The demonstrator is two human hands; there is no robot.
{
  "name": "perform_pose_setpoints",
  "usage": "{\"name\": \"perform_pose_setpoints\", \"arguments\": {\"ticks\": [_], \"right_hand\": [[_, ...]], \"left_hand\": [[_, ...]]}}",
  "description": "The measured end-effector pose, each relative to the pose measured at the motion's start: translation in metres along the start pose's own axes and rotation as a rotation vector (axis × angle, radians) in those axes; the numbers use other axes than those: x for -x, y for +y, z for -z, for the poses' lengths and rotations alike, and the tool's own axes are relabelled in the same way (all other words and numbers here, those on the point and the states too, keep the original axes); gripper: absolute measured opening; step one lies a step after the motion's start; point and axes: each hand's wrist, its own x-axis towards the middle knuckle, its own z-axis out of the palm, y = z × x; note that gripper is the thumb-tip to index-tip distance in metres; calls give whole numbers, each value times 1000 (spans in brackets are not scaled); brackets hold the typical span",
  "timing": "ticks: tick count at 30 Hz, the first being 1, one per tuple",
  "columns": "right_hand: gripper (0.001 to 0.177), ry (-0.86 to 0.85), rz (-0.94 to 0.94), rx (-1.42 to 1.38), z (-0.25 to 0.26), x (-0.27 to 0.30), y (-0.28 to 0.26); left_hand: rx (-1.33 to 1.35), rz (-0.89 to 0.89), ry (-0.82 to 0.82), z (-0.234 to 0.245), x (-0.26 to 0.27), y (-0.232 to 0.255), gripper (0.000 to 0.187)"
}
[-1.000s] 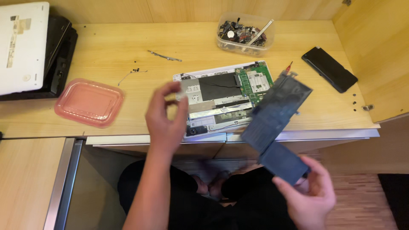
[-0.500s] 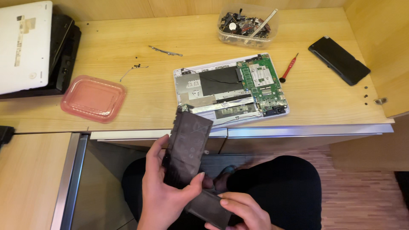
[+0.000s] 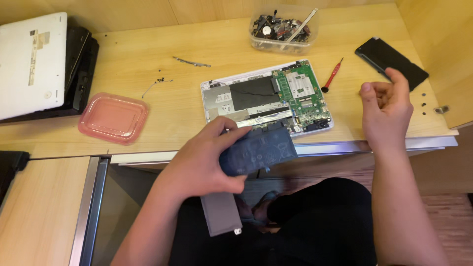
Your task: The person works on a disassembled laptop placed on a wooden desk. They use a red screwdriver to tighten screws on the motherboard and then install a black battery into the laptop chassis, securing it with screws.
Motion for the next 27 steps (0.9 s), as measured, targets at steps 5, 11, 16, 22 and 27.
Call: {"name": "perform_pose_setpoints", "arguments": {"ticks": [5,11,16,22,27], "right_hand": [[41,20,2,35,0,6,-11],[24,-40,124,-126,-2,25,-17],[51,-463,-23,-570,-16,87,-69],[75,-552,-298,-928,-45,123,-57],[41,-361,-526,-1082,-48,131,-55]], "left_hand": [[111,104,-157,18,-56,-12,88],[1312,329,-617,-26,-49,-43,51],[1706,109,-738,-47,-33,-57,52],[1870,398,-1039,-56,-41,-101,81],[1628,383,-227,-54,-35,-101,76]]}}
